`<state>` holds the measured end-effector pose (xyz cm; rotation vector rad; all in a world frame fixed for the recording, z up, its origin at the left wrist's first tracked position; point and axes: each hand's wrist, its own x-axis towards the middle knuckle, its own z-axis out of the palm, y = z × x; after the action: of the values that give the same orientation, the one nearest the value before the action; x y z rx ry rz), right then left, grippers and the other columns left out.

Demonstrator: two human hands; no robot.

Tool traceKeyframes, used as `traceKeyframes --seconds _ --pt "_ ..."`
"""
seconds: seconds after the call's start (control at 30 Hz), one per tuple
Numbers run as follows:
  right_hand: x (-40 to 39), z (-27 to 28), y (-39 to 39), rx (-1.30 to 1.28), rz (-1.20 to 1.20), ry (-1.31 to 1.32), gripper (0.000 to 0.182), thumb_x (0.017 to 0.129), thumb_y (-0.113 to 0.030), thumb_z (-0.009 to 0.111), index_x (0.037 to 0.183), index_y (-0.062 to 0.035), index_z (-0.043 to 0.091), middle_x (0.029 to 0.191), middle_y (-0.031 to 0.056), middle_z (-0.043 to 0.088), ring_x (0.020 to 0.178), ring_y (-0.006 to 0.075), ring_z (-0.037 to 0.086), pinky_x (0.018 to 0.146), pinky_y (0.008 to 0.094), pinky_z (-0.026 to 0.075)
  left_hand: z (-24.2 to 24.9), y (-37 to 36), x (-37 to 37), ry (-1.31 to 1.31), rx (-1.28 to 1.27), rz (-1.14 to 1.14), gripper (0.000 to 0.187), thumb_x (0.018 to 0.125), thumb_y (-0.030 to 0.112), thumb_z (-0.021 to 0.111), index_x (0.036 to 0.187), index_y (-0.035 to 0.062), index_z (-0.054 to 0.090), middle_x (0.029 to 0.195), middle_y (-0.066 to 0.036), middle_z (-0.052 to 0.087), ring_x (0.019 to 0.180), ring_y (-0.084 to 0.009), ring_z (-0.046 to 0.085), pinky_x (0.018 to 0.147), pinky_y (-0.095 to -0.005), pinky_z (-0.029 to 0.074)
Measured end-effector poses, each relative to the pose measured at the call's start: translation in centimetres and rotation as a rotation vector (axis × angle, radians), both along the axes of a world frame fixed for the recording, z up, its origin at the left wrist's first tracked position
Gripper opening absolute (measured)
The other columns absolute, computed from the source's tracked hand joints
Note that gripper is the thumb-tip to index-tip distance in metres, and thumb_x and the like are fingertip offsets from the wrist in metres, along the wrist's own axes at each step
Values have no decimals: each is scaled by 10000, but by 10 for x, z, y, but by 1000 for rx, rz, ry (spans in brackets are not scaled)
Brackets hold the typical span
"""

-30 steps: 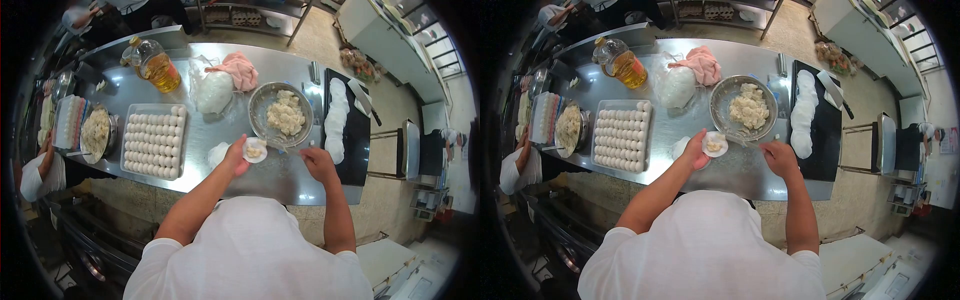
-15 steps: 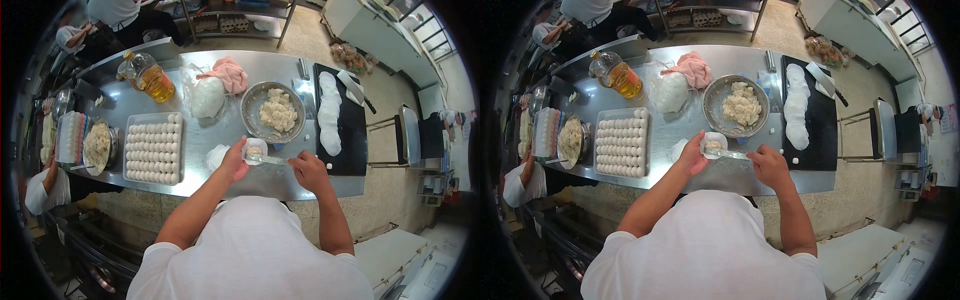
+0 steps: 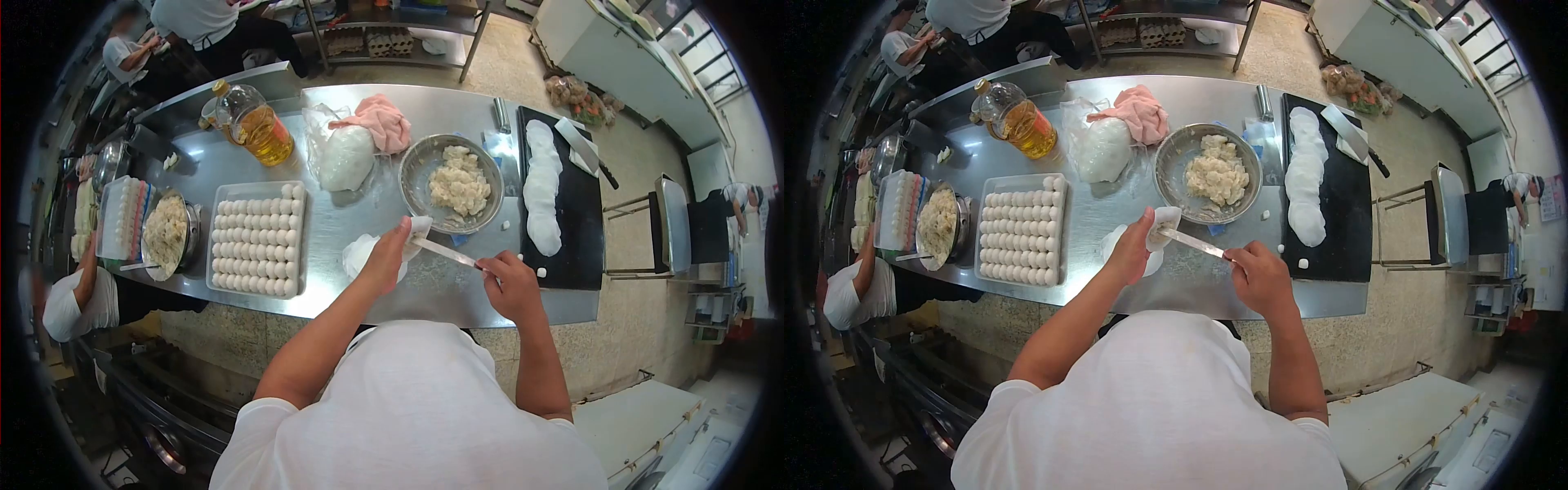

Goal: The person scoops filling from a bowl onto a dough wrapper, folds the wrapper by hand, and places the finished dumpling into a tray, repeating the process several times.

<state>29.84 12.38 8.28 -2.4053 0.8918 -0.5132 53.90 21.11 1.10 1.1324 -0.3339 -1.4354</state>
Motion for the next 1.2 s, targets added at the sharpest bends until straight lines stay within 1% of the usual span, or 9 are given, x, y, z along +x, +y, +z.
traceKeyframes --seconds 0.17,0.33,0.43,0.6,0.83,0.9,1.0,1.1,1.2 --pt "-3 -20 5 154 0 -105 194 811 3 640 980 -46 722 833 117 645 701 276 655 617 358 518 6 1 7 46 44 -25 580 1047 516 408 1354 47 557 1308 -78 608 1247 -190 540 1087 -372 369" --pt "-4 -20 10 262 -76 -221 192 813 29 644 987 -12 715 818 125 642 677 249 647 601 328 505 20 -5 8 187 125 120 596 1044 523 408 1350 24 524 1301 -90 603 1213 -194 576 1039 -354 445" --pt "-6 -9 6 234 -105 -197 198 810 18 649 988 -31 720 821 124 644 669 256 645 592 343 505 15 -9 9 243 141 154 582 1044 508 426 1337 20 544 1286 -84 610 1187 -200 586 1023 -352 450" --pt "1 -7 8 -90 9 -59 189 794 -17 662 957 -88 728 814 110 629 671 286 645 597 374 516 15 -10 7 235 108 88 562 1050 490 419 1337 19 530 1282 -96 608 1179 -208 597 1016 -354 470" --pt "-11 7 -21 -29 -200 -103 158 810 -55 658 946 -103 722 843 103 624 721 316 654 644 417 529 13 0 16 409 -12 226 567 1049 484 403 1311 -6 517 1260 -141 627 1192 -269 608 1059 -416 467" --pt "-12 2 -47 -194 -311 378 105 842 -109 629 906 -99 713 859 112 622 731 327 655 670 458 532 21 6 19 453 -65 203 557 1052 465 403 1312 -15 516 1277 -149 619 1200 -283 604 1063 -427 463" --pt "-3 -52 -85 -248 -186 521 119 860 -161 612 874 -80 698 865 130 619 809 336 658 697 477 534 36 15 19 559 -177 114 570 1052 458 402 1329 -29 509 1313 -164 603 1226 -309 587 1083 -447 441" --pt "11 -68 -88 -412 -117 458 103 843 -168 645 850 -75 689 877 138 619 921 345 639 738 463 520 55 22 13 635 -267 85 615 1045 484 396 1356 -37 496 1347 -177 586 1260 -326 562 1109 -464 410" --pt "41 -26 -38 -257 86 -154 145 740 -140 762 798 -70 650 909 117 614 958 338 601 798 431 500 66 32 11 644 -281 171 670 1027 521 414 1386 -42 472 1377 -191 562 1289 -336 536 1123 -476 390"
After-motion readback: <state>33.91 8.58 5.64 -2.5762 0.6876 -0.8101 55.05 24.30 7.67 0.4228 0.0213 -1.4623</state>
